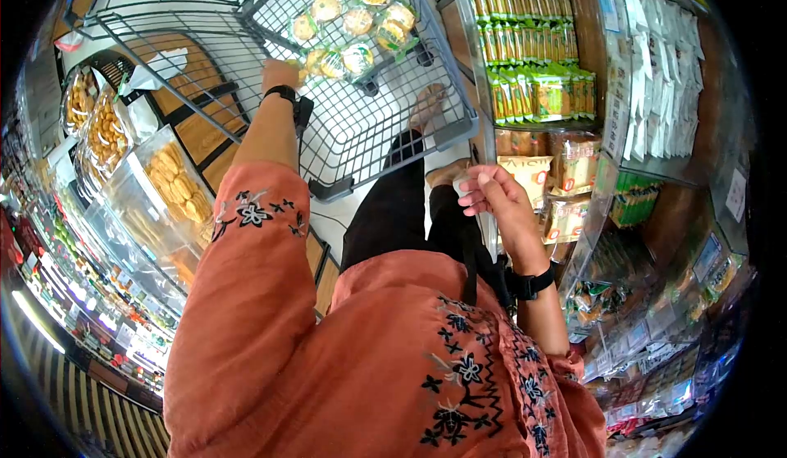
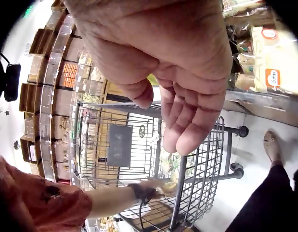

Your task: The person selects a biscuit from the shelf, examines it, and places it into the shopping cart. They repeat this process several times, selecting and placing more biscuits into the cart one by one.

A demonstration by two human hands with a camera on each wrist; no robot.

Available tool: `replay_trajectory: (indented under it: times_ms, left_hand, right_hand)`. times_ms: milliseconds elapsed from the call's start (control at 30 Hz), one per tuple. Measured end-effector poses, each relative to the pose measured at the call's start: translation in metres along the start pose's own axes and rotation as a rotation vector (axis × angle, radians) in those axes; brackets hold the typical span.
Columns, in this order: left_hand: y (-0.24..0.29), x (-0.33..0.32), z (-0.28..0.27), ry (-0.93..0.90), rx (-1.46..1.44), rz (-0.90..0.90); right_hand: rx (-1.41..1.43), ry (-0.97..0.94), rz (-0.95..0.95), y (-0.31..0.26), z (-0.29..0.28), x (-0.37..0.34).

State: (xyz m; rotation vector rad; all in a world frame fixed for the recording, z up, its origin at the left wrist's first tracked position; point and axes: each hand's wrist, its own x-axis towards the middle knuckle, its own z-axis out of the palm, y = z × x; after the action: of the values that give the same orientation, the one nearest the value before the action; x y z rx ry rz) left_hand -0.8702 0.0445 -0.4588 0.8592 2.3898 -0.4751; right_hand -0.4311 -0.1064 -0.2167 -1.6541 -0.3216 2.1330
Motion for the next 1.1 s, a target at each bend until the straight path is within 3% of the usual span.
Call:
replay_trajectory:
  times_ms: [67, 200, 233, 333, 467, 600, 667, 800, 933, 1000, 1067, 1100]
  left_hand:
    - [-0.025, 0.044, 0.030, -0.069, -0.045, 0.030]
    - [-0.021, 0.029, 0.023, -0.226, -0.101, 0.087]
    - [-0.021, 0.024, 0.033, -0.079, -0.207, 0.131]
    - [-0.015, 0.013, 0.044, -0.073, -0.175, 0.273]
    - [0.013, -0.042, 0.048, 0.113, -0.034, 0.480]
    - [0.037, -0.082, 0.055, 0.107, -0.173, 0.557]
    - [0.047, -0.098, 0.058, 0.168, -0.139, 0.698]
    - [0.069, -0.124, 0.053, -0.199, -0.458, 0.582]
    - [0.078, -0.158, 0.028, -0.209, -0.433, 0.569]
    - [0.075, -0.189, 0.005, -0.186, -0.591, 0.631]
    - [0.076, -0.206, -0.016, -0.095, -0.542, 0.721]
    - [0.078, -0.219, -0.027, -0.152, -0.681, 0.737]
  right_hand:
    - [0.002, 0.007, 0.002, 0.000, 0.003, 0.000]
    - [0.011, 0.010, -0.002, 0.001, 0.002, 0.001]
    - [0.014, 0.008, -0.003, 0.002, 0.002, 0.001]
    - [0.022, -0.004, -0.030, 0.002, 0.003, -0.002]
    - [0.034, -0.001, -0.040, 0.001, 0.004, -0.008]
    - [0.046, 0.004, -0.077, 0.002, 0.002, -0.017]
    - [0.059, 0.007, -0.101, 0.001, 0.000, -0.024]
    - [0.074, 0.016, -0.155, 0.004, -0.007, -0.041]
    - [0.095, 0.045, -0.216, 0.013, -0.019, -0.061]
    - [0.109, 0.057, -0.250, 0.016, -0.027, -0.072]
    - [0.107, 0.075, -0.293, 0.019, -0.036, -0.083]
    - [0.107, 0.091, -0.322, 0.019, -0.041, -0.088]
